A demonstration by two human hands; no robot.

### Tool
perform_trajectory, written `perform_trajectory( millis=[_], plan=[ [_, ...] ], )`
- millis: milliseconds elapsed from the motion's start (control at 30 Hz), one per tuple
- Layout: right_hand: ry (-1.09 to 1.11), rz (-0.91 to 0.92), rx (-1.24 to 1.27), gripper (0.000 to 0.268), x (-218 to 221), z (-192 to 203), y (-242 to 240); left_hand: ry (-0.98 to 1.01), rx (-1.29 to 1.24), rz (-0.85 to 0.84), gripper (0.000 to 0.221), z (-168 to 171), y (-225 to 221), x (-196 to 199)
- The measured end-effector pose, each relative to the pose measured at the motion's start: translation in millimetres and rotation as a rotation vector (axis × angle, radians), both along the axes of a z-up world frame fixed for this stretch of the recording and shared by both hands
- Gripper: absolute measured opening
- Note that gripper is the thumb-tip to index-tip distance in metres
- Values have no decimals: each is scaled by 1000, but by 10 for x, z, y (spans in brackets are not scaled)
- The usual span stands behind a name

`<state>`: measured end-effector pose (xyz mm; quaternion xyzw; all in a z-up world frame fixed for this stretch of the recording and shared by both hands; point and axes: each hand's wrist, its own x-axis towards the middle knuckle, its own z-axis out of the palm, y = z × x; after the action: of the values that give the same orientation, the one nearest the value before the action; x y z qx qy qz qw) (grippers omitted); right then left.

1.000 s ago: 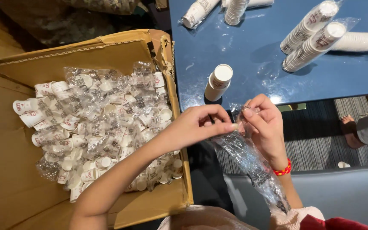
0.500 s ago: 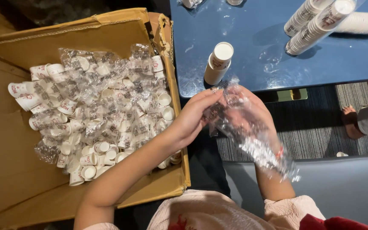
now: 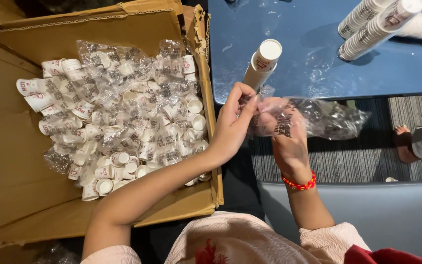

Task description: The recorder is taking small paper cups out of a large cardboard box and stacking them or placing them into plastic sleeves.

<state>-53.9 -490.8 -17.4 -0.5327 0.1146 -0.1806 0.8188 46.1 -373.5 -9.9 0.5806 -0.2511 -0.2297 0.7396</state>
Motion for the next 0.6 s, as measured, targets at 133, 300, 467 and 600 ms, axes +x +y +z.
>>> perform_trajectory(
  millis=[133,300,467,600],
  plan=[
    [-86,61,69,18,17,109,-30,-133,149,84,14,138,33,3],
    [-159,292,477,28,48,-23,-169,-29,-53,49,18,-25,-26,-1],
    [-47,348,575,40,19,-137,-226,129,-124,16,17,-14,-51,31],
    [-83,395,639,37,29,-301,-261,148,-101,-20,16,25,-36,63]
  ],
)
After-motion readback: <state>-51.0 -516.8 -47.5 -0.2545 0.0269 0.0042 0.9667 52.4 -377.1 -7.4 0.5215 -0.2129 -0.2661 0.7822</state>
